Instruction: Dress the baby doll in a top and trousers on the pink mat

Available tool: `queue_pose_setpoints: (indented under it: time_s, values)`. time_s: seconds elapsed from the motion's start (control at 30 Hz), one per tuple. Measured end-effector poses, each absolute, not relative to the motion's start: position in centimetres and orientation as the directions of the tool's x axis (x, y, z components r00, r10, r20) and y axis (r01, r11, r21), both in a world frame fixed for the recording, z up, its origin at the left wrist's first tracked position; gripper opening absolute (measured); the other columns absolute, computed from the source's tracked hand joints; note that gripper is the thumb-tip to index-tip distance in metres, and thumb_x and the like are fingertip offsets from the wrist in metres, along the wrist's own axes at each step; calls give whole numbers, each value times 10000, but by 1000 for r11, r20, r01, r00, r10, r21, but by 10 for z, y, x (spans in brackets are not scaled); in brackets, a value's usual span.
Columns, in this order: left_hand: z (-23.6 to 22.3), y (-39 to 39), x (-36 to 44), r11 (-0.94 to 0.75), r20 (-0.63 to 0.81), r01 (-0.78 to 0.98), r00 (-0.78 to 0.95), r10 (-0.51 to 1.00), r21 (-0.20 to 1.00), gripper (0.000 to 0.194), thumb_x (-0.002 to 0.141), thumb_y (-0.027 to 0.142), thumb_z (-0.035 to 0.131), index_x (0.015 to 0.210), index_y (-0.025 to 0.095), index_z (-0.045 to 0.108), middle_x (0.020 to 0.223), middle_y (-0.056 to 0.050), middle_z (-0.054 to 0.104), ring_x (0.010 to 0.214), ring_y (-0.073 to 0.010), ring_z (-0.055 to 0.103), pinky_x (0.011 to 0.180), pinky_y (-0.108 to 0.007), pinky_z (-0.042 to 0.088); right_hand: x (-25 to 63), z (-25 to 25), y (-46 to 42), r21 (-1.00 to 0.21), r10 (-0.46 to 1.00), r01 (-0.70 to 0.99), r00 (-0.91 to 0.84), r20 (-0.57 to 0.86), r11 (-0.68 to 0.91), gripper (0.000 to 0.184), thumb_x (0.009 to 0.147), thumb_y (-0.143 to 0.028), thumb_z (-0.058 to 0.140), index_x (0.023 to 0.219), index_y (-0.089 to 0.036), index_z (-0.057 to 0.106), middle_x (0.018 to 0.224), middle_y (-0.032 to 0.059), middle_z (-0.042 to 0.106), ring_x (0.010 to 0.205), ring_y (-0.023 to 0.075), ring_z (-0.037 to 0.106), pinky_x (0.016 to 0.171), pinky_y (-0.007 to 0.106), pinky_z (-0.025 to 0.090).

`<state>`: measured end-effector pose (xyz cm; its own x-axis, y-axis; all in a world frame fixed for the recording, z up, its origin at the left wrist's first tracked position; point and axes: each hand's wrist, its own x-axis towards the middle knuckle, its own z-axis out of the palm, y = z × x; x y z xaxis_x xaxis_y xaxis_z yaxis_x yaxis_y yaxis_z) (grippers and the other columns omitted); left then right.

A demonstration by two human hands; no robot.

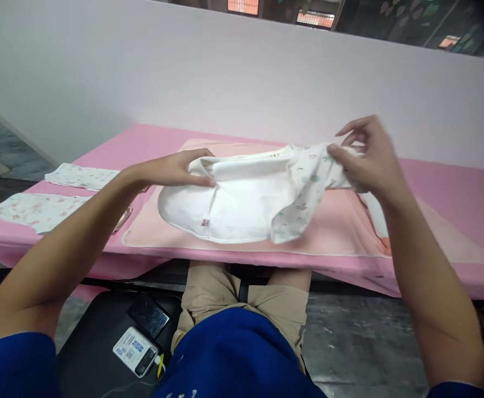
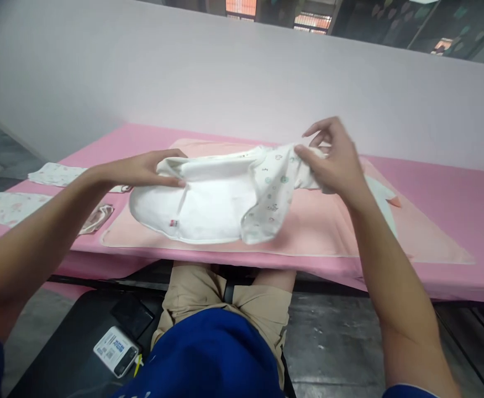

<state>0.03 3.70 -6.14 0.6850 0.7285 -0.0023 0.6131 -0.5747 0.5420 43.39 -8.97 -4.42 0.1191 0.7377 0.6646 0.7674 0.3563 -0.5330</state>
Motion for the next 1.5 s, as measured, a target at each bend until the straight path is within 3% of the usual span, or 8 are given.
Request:
queue_pose_setpoints:
  time_s: [0.2,0.33,0.47,0.63,0.87,1.17,1.33,1.5]
  values:
    - [-140,166,34,-352,-259,909,404,877,224,1062,803,905,611,1609,216,550,1637,-229,562,1507,-525,485,1217,-629,380,460,-164,52,-588,949,805,241,200,-81,572,948,-367,796,1424,-137,580,1223,162,743,1023,249,676,997,385,499]
    - [-211,217,22,-243,-268,901,349,898,360,867,987,778,351,1550,154,563,1627,-218,580,1444,-390,584,1177,-495,449,476,-228,74,-646,950,715,310,-50,-267,539,1005,-408,725,1425,-99,584,1349,223,724,1116,257,683,991,356,485]
    - [-234,235,0,-219,-239,850,366,899,479,708,910,723,555,1321,164,694,1456,-164,724,1248,-318,698,1007,-360,539,491,-253,77,-667,944,688,322,-71,-285,397,1055,-519,621,1227,-171,701,1347,154,738,1168,251,668,977,341,469]
    - [-221,247,-13,-89,-345,795,358,868,600,621,775,803,734,1047,247,789,1127,-118,808,1114,-365,731,978,-440,562,490,-262,99,-719,940,629,326,-101,-295,443,870,-604,822,943,-189,682,939,72,744,871,225,648,792,323,470]
    - [-227,263,5,-3,-135,485,248,959,875,486,878,648,757,1057,201,696,1088,-122,758,973,-243,725,902,-382,596,492,-281,126,-873,922,469,381,65,-133,511,894,-674,726,1062,-261,477,956,20,697,820,184,662,714,295,513]
    - [-280,281,32,-224,242,665,66,968,713,358,946,447,664,1216,212,656,1032,-70,736,868,-213,652,867,-369,538,489,-301,125,-792,865,610,404,298,-12,580,878,-530,774,1302,-233,512,1076,81,751,857,233,673,811,399,557]
    - [-271,280,21,-279,361,747,56,931,603,388,945,451,678,1239,208,610,1238,-141,683,1107,-308,637,1010,-481,515,471,-280,114,-480,751,875,280,599,57,340,956,-412,667,1226,-224,580,1286,134,648,1106,301,584,972,487,495]
    - [-242,251,58,-493,543,765,227,809,414,254,998,410,619,1170,224,625,1239,-128,702,1240,-339,565,1135,-525,435,404,-243,71,-503,952,836,-66,300,217,229,1033,-465,652,1042,-251,570,977,38,641,827,217,564,750,377,449]
